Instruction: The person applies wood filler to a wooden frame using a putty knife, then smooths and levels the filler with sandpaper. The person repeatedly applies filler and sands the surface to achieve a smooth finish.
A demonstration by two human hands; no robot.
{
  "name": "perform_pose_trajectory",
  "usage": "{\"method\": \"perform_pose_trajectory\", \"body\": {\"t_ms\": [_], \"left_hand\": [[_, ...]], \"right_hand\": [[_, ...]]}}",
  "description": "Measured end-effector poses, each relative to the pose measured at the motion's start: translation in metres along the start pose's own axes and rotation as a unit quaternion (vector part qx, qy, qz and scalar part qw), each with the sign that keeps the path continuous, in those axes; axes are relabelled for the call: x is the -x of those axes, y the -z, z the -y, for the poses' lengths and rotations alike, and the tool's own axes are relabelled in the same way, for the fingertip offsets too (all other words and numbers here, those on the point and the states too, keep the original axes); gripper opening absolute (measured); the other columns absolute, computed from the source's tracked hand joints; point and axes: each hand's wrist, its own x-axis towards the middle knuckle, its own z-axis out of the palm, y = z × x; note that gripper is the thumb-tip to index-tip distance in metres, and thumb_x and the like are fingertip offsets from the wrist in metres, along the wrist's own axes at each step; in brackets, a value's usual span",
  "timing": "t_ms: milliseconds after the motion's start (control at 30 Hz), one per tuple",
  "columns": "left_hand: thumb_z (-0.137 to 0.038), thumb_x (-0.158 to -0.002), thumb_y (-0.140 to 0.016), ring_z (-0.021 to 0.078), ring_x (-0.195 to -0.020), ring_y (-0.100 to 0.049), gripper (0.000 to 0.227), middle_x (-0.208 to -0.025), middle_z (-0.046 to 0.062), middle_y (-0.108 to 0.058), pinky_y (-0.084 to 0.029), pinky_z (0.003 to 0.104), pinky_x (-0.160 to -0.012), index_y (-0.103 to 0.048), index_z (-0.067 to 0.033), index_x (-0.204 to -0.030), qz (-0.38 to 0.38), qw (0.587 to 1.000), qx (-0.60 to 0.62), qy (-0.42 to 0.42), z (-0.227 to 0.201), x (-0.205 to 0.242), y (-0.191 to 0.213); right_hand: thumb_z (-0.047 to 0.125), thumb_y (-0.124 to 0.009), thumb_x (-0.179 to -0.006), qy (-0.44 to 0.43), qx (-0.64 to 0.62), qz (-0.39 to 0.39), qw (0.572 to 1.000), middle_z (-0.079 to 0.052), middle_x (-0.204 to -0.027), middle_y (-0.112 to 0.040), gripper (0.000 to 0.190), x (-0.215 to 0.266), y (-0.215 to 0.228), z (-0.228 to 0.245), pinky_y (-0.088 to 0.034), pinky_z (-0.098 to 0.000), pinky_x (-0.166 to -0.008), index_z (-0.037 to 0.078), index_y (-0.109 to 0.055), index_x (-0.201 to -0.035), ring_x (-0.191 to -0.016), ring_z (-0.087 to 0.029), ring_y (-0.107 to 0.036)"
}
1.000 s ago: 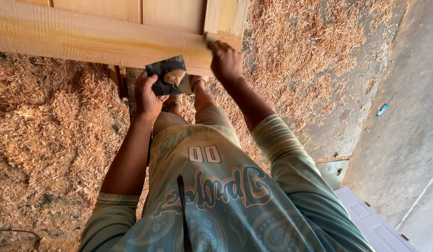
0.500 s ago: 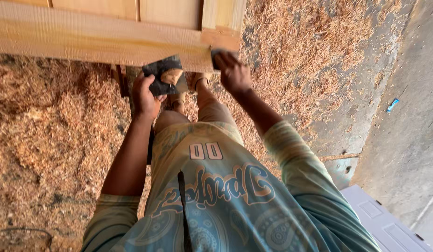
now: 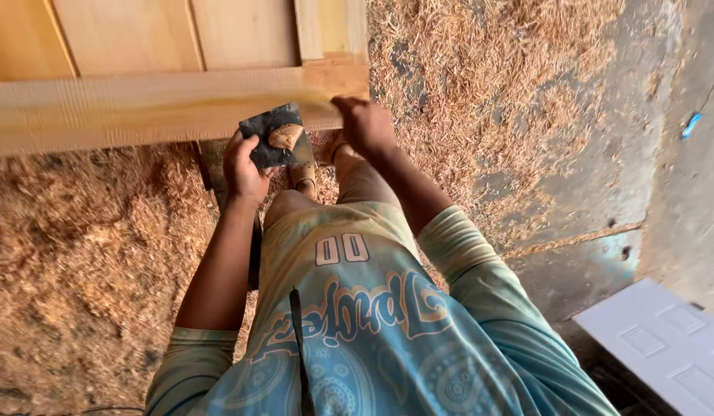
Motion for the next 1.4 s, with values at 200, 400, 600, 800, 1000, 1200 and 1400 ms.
{"method": "perform_pose_trajectory", "body": {"t_ms": [200, 400, 600, 800, 1000, 1200, 1400], "left_hand": [[-0.021, -0.095, -0.052, 0.0154, -0.063, -0.060, 0.028, -0.094, 0.005, -0.066, -0.045, 0.029, -0.050, -0.061, -0.0061, -0.118, -0.026, 0.997, -0.050, 0.044, -0.003, -0.015, -0.037], [-0.022, -0.094, -0.052, 0.0137, -0.052, -0.052, 0.029, -0.088, 0.006, -0.065, -0.041, 0.028, -0.044, -0.063, -0.0072, -0.116, -0.030, 0.995, -0.078, 0.053, 0.012, -0.033, -0.080], [-0.022, -0.094, -0.055, 0.0169, -0.056, -0.052, 0.027, -0.091, 0.007, -0.065, -0.041, 0.031, -0.047, -0.062, -0.0066, -0.114, -0.080, 0.993, -0.079, 0.041, 0.028, -0.037, -0.110], [-0.021, -0.092, -0.057, 0.0158, -0.061, -0.052, 0.028, -0.097, 0.005, -0.065, -0.040, 0.031, -0.049, -0.063, -0.0097, -0.118, -0.117, 0.991, -0.064, 0.028, 0.035, -0.042, -0.131], [-0.021, -0.091, -0.057, 0.0191, -0.073, -0.061, 0.031, -0.104, 0.004, -0.066, -0.043, 0.033, -0.053, -0.061, -0.0124, -0.121, -0.164, 0.986, -0.039, 0.013, 0.050, -0.034, -0.132], [-0.022, -0.093, -0.056, 0.0171, -0.061, -0.054, 0.032, -0.103, 0.006, -0.067, -0.040, 0.031, -0.050, -0.061, -0.0111, -0.124, -0.166, 0.986, -0.013, -0.013, 0.061, -0.031, -0.128], [-0.024, -0.089, -0.056, 0.0159, -0.061, -0.056, 0.035, -0.100, 0.004, -0.069, -0.037, 0.029, -0.044, -0.062, -0.0122, -0.121, -0.166, 0.985, 0.019, -0.034, 0.080, -0.049, -0.144]], "right_hand": [[0.020, -0.050, -0.110, -0.280, -0.179, 0.075, 0.940, -0.006, -0.103, -0.079, 0.028, -0.028, 0.037, -0.104, -0.053, -0.0247, -0.045, 0.023, -0.073, -0.127, -0.059, -0.013, -0.068], [0.005, -0.061, -0.103, -0.236, -0.490, 0.008, 0.839, -0.013, -0.115, -0.079, 0.027, -0.019, 0.024, -0.118, -0.062, -0.0398, -0.092, 0.011, -0.071, -0.128, -0.101, -0.021, -0.077], [0.009, -0.058, -0.100, -0.181, -0.539, 0.078, 0.819, -0.018, -0.121, -0.075, 0.030, 0.037, 0.024, -0.112, -0.062, -0.0388, -0.095, 0.001, -0.069, -0.127, -0.105, -0.025, -0.075], [0.012, -0.061, -0.102, -0.391, -0.493, 0.010, 0.778, -0.017, -0.109, -0.078, 0.026, 0.009, -0.007, -0.118, -0.065, -0.0363, -0.087, 0.000, -0.069, -0.123, -0.092, -0.023, -0.080], [0.011, -0.064, -0.097, -0.347, -0.475, -0.009, 0.809, -0.019, -0.095, -0.079, 0.028, -0.017, 0.002, -0.095, -0.060, -0.0358, -0.074, -0.002, -0.071, -0.121, -0.079, -0.023, -0.078], [0.009, -0.063, -0.099, -0.249, -0.522, 0.019, 0.815, -0.018, -0.099, -0.079, 0.029, 0.004, 0.043, -0.101, -0.061, -0.0339, -0.080, -0.003, -0.069, -0.124, -0.086, -0.021, -0.078], [0.010, -0.062, -0.103, -0.254, -0.598, -0.008, 0.760, -0.021, -0.116, -0.075, 0.032, -0.002, 0.083, -0.134, -0.060, -0.0357, -0.095, -0.008, -0.062, -0.129, -0.106, -0.022, -0.074]]}}
